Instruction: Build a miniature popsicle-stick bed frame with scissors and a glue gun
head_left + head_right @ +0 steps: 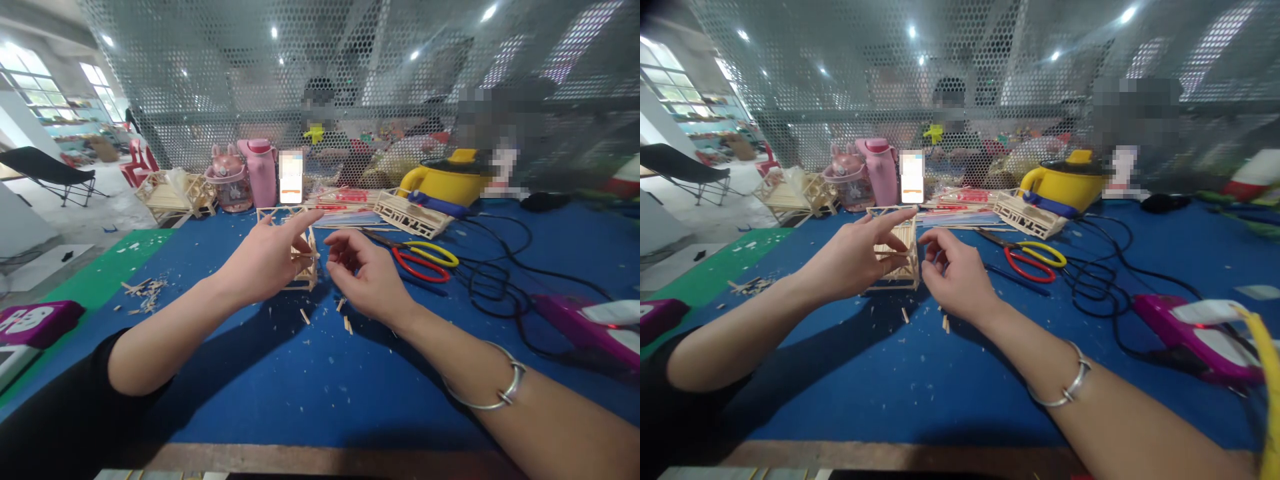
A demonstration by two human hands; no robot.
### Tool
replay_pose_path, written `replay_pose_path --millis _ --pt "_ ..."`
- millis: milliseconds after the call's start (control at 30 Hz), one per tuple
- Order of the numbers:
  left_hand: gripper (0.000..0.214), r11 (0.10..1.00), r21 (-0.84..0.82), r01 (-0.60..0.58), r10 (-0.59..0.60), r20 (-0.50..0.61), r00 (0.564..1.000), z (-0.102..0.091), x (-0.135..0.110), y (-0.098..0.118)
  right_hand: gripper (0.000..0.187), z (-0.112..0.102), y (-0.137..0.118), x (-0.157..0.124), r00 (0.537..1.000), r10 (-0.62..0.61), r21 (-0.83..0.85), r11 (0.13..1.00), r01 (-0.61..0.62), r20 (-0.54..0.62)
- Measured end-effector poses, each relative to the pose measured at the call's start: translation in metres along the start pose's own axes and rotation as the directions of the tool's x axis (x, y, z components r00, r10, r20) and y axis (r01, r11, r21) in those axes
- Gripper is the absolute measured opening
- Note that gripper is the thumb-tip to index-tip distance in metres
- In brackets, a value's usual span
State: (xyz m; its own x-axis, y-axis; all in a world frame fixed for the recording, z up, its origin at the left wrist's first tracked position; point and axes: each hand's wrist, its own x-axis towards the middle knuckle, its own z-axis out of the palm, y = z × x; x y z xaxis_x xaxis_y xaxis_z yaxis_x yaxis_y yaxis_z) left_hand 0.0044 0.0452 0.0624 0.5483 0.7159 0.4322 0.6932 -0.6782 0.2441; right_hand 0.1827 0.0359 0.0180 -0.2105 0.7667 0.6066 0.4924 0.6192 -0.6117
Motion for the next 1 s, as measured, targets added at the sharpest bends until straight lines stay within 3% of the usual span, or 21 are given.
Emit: replay_pose_path --millis 167,333,433,533,600,633,700,767,833,900,1000 --pt "0.060 1.000 -0.027 0.003 -0.002 0.051 0.999 -0.005 -0.003 -0.003 0.028 -0.006 0.006 0.004 1.000 0.019 0.010 1.000 -0.019 -0.025" --pt "0.064 1.000 -0.027 -0.004 0.007 0.092 0.996 -0.005 -0.005 -0.010 0.026 -0.023 0.017 0.013 0.983 0.050 0.018 0.999 -0.047 -0.177" --pt "0.068 0.999 -0.045 -0.013 0.018 0.119 0.993 -0.005 -0.006 -0.014 0.024 -0.041 0.027 0.025 0.948 0.039 -0.050 0.997 -0.058 -0.317" --pt "0.072 0.998 -0.065 -0.011 0.021 0.155 0.988 -0.008 -0.008 -0.018 0.025 -0.070 0.045 0.044 0.876 -0.002 -0.203 0.973 -0.110 -0.482" --pt "0.072 0.997 -0.076 -0.002 0.016 0.177 0.984 -0.010 -0.008 -0.020 0.029 -0.092 0.061 0.058 0.874 -0.065 -0.509 0.833 -0.218 -0.481" --pt "0.073 0.997 -0.081 0.003 0.012 0.188 0.982 -0.011 -0.008 -0.022 0.034 -0.103 0.070 0.064 0.906 -0.061 -0.647 0.720 -0.251 -0.420" --pt "0.072 0.996 -0.092 0.010 0.009 0.208 0.978 -0.011 -0.007 -0.024 0.057 -0.123 0.089 0.074 0.939 0.053 -0.799 0.511 -0.317 -0.339" --pt "0.072 0.995 -0.099 0.010 0.012 0.224 0.975 -0.010 -0.005 -0.025 0.078 -0.138 0.107 0.079 0.917 0.250 -0.845 0.368 -0.387 -0.311" --pt "0.070 0.995 -0.102 0.013 0.010 0.227 0.974 -0.009 -0.004 -0.026 0.085 -0.146 0.123 0.081 0.844 0.458 -0.845 0.302 -0.442 -0.279" --pt "0.067 0.993 -0.113 0.023 0.003 0.220 0.976 -0.007 -0.004 -0.026 0.081 -0.150 0.134 0.082 0.783 0.578 -0.847 0.279 -0.453 -0.229" --pt "0.064 0.987 -0.154 0.033 -0.001 0.204 0.979 -0.005 -0.004 -0.027 0.073 -0.151 0.142 0.080 0.776 0.584 -0.849 0.264 -0.458 -0.238"
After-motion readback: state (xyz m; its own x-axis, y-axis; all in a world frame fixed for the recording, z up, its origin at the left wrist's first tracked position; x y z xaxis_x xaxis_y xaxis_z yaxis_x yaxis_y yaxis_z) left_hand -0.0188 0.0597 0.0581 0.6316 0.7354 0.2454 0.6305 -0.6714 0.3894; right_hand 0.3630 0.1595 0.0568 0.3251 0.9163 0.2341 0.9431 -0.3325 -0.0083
